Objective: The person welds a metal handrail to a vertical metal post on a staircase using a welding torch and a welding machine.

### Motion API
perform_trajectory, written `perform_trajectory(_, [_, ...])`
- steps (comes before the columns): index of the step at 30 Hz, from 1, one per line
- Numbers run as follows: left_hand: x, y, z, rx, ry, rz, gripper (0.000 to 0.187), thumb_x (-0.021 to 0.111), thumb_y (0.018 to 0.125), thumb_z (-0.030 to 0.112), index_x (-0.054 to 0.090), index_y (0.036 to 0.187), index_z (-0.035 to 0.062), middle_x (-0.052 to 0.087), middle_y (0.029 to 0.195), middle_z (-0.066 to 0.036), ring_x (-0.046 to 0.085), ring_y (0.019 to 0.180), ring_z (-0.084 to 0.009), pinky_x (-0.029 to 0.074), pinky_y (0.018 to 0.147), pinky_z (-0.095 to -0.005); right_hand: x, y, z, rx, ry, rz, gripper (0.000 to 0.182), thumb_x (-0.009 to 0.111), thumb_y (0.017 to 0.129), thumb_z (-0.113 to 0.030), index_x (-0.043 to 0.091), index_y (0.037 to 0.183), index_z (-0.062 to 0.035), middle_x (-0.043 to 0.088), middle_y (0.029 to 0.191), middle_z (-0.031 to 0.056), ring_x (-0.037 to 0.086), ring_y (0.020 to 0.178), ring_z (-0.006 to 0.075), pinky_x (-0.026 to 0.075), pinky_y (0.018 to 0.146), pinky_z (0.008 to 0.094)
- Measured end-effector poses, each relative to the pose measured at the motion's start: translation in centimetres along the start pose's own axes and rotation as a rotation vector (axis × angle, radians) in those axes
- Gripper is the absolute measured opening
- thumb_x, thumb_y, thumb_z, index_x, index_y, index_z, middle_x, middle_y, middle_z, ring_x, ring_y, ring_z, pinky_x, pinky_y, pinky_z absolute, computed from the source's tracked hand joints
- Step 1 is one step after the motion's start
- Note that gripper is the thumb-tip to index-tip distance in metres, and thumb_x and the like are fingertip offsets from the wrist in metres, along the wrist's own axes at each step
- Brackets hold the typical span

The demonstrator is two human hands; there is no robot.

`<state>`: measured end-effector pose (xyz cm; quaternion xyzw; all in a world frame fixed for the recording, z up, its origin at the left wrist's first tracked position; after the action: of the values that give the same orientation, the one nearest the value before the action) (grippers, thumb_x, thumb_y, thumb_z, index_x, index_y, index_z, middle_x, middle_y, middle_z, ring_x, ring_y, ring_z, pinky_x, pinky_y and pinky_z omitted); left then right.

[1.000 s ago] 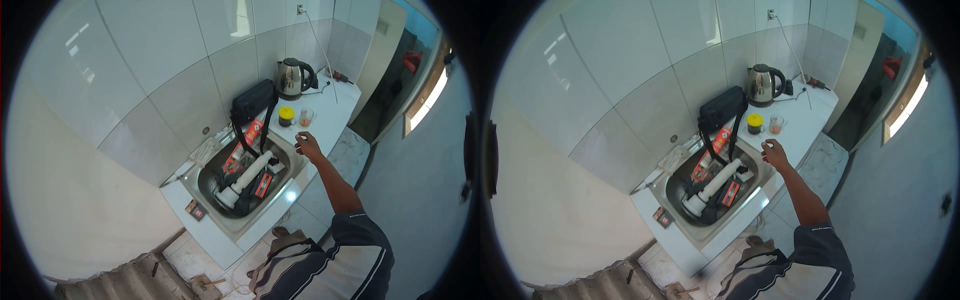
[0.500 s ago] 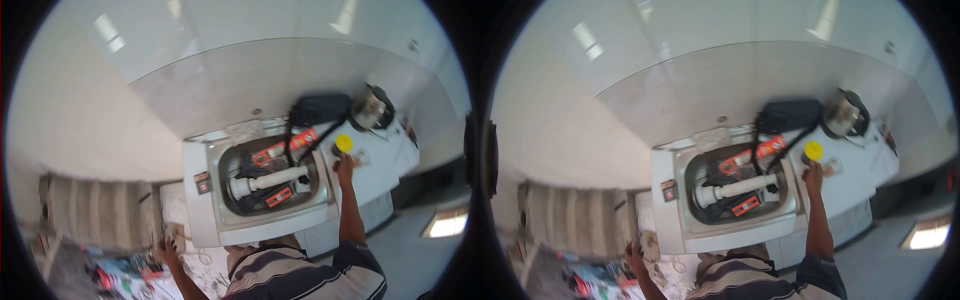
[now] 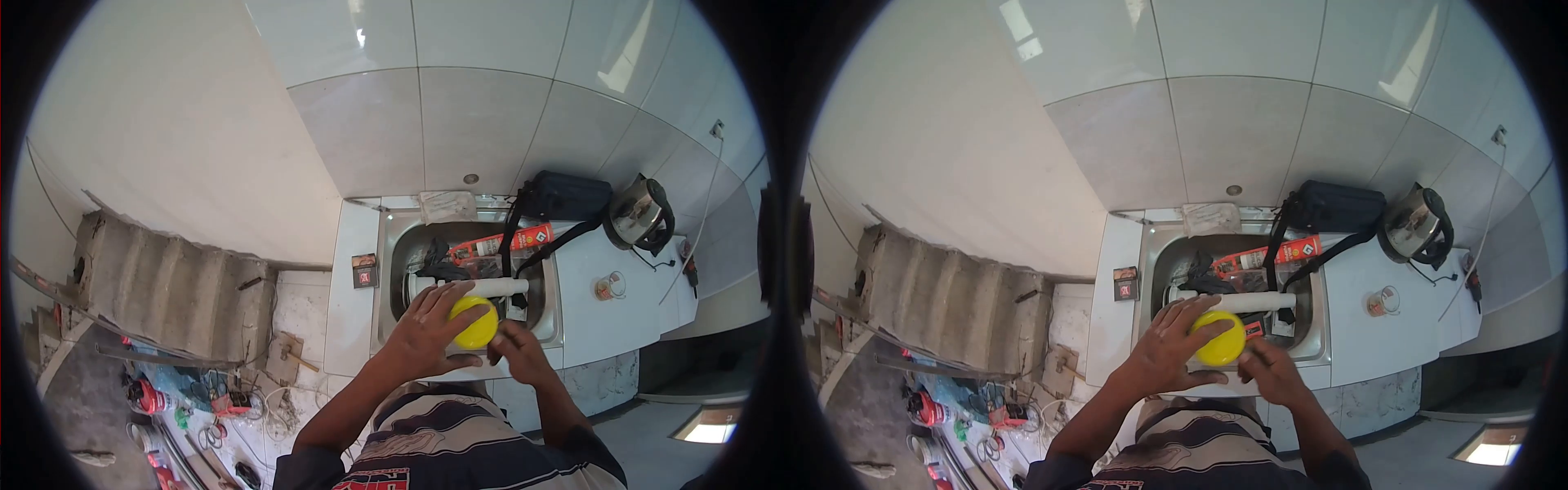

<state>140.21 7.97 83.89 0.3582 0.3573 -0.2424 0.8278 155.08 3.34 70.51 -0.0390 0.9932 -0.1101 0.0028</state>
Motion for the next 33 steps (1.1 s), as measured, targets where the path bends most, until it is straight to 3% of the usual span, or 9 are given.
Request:
perform_trajectory(6, [-1.5,-2.3,0.0,0.079,-0.17,-0.035,0.071,0.089,0.065,0.041,0.056,0.12,0.0107,0.057,0.126,-0.016,0.057,0.114,-0.0362,0.044,0.101,-0.0461,5.4,-1.3,-5.9,-0.062,-0.195,-0.261,0.023,0.055,0.101,-0.026,0.057,0.101,-0.0022,0.06,0.073,0.0024,0.057,0.064,0.0078,0.047,0.059,0.0272])
perform_trajectory(10, [-5.7,-4.0,-2.8,-0.054,-0.717,0.239,0.076,0.093,0.062,0.041,0.054,0.118,0.0096,0.057,0.123,-0.018,0.058,0.111,-0.0294,0.047,0.092,-0.0383,6.6,-1.5,-10.0,-0.181,-0.331,-0.282,0.024,0.057,0.1,-0.026,0.056,0.097,-0.0023,0.06,0.07,0.0029,0.058,0.062,0.009,0.046,0.057,0.0275])
perform_trajectory(12, [-8.7,-5.7,-4.8,-0.053,-0.915,0.512,0.075,0.084,0.07,0.053,0.052,0.12,0.0075,0.056,0.123,-0.018,0.058,0.112,-0.0293,0.047,0.093,-0.0391,6.9,-1.6,-11.8,-0.212,-0.309,-0.245,0.022,0.061,0.098,-0.024,0.056,0.092,-0.003,0.059,0.066,0.0035,0.058,0.06,0.0102,0.045,0.055,0.0281])
perform_trajectory(15, [-13.0,-9.1,-7.1,-0.131,-0.896,0.752,0.085,0.048,0.083,0.08,0.047,0.123,0.0043,0.055,0.125,-0.02,0.057,0.114,-0.0296,0.047,0.097,-0.0449,7.6,-2.6,-16.5,-0.41,-0.355,-0.255,0.022,0.065,0.095,-0.023,0.057,0.091,-0.0033,0.058,0.064,0.004,0.057,0.058,0.0108,0.044,0.053,0.029])
perform_trajectory(20, [-15.4,-17.4,-11.2,-0.305,-0.899,0.917,0.081,0.035,0.091,0.077,0.047,0.125,0.0047,0.055,0.125,-0.018,0.06,0.11,-0.0298,0.049,0.095,-0.0437,8.3,-5.0,-22.9,-0.63,-0.391,-0.28,0.024,0.071,0.09,-0.024,0.06,0.092,-0.0028,0.057,0.068,0.0063,0.055,0.053,0.0186,0.042,0.049,0.0319])
perform_trajectory(22, [-14.2,-22.5,-13.9,-0.653,-0.821,1.042,0.073,0.04,0.094,0.071,0.048,0.126,0.006,0.059,0.12,-0.015,0.06,0.107,-0.026,0.048,0.092,-0.0406,8.6,-5.9,-25.0,-0.68,-0.436,-0.309,0.025,0.073,0.089,-0.024,0.06,0.092,-0.0026,0.057,0.07,0.0067,0.054,0.052,0.0215,0.041,0.048,0.0329])
perform_trajectory(26, [-10.4,-31.8,-17.8,-0.953,-0.825,1.073,0.063,0.046,0.096,0.064,0.051,0.125,0.0074,0.062,0.115,-0.011,0.06,0.105,-0.0224,0.047,0.088,-0.038,9.6,-7.2,-28.6,-0.826,-0.45,-0.329,0.025,0.075,0.087,-0.024,0.061,0.092,-0.0037,0.057,0.071,0.0069,0.056,0.052,0.0229,0.041,0.046,0.0348])
perform_trajectory(28, [-7.2,-35.9,-19.2,-1.153,-1.021,1.199,0.059,0.048,0.096,0.06,0.054,0.123,0.0079,0.064,0.113,-0.009,0.06,0.103,-0.0204,0.046,0.087,-0.0371,9.9,-8.0,-29.7,-0.969,-0.518,-0.306,0.033,0.075,0.087,-0.037,0.061,0.092,-0.0071,0.063,0.072,0.0101,0.059,0.048,0.0188,0.042,0.04,0.0289])
perform_trajectory(33, [-8.5,-34.1,-16.9,-1.127,-0.74,1.079,0.055,0.048,0.097,0.057,0.054,0.122,0.0077,0.061,0.113,-0.009,0.06,0.102,-0.0212,0.047,0.086,-0.0368,10.4,-8.7,-31.0,-1.027,-0.496,-0.323,0.036,0.077,0.084,-0.039,0.061,0.092,-0.0082,0.062,0.071,0.0115,0.06,0.047,0.0191,0.042,0.038,0.0287])
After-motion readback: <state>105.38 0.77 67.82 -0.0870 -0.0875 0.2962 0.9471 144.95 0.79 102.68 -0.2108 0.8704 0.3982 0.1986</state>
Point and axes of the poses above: each hand's wrist, its own y-axis towards the middle knuckle, its own x-axis out of the palm, z = x × y, the point moved 10 cm from there along y, towards the middle knuckle
